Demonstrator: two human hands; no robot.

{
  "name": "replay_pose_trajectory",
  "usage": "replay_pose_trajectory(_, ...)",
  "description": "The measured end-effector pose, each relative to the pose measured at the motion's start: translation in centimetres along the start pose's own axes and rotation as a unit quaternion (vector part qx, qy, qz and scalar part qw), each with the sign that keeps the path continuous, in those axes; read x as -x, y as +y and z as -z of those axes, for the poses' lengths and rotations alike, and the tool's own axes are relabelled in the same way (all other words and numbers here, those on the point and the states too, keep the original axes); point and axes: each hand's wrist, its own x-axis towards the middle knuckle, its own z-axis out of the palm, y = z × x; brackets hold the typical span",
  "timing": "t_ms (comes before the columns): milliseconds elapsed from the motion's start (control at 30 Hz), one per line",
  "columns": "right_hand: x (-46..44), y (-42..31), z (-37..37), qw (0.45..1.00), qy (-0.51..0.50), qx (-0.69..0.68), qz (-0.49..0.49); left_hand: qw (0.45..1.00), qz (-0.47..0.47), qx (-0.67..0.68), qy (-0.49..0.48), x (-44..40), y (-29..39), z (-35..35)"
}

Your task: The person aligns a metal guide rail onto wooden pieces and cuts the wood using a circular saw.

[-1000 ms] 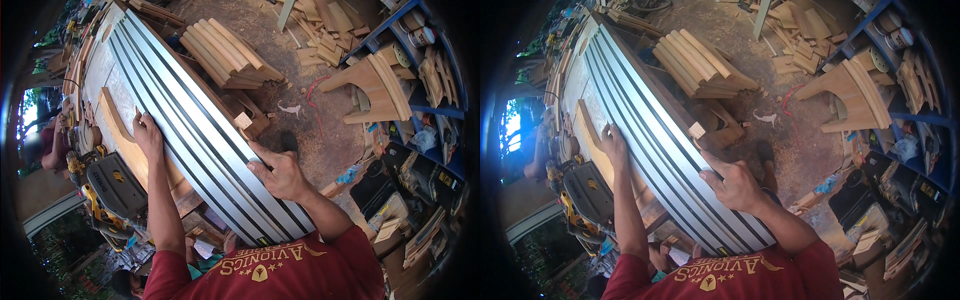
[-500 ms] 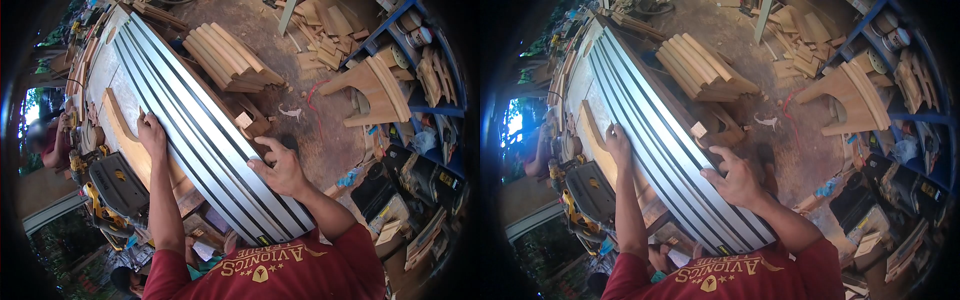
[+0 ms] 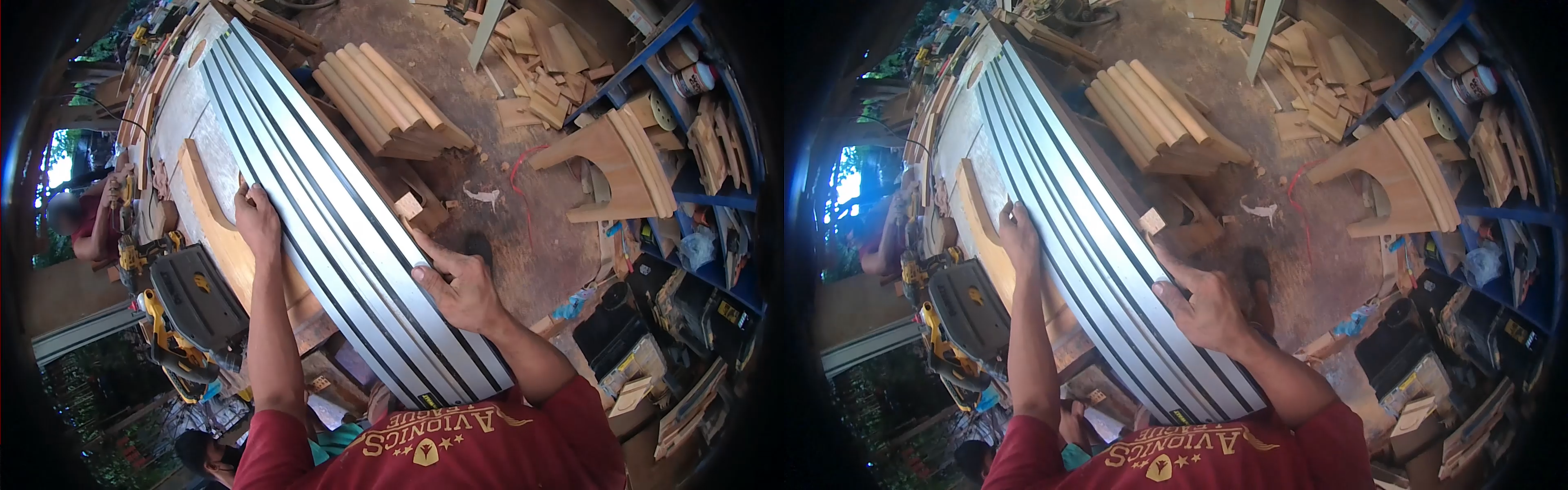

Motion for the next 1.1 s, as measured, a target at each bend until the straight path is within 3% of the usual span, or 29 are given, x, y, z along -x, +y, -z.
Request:
replay_pose_trajectory(333, 0.0, 1.2, -0.4, 0.999, 0.026, -0.025, 0.037, 1.000, 0.012, 0.019, -0.016, -0.1, 0.4, 0.1)
replay_pose_trajectory(667, -0.1, -0.4, 0.4, 0.996, -0.020, -0.053, -0.067, 1.000, 0.017, 0.012, -0.018, -0.1, 0.8, 0.3)
replay_pose_trajectory(1100, -0.2, -0.2, 0.5, 0.996, -0.026, -0.063, -0.064, 1.000, 0.006, 0.013, -0.021, -0.1, 0.4, 0.3)
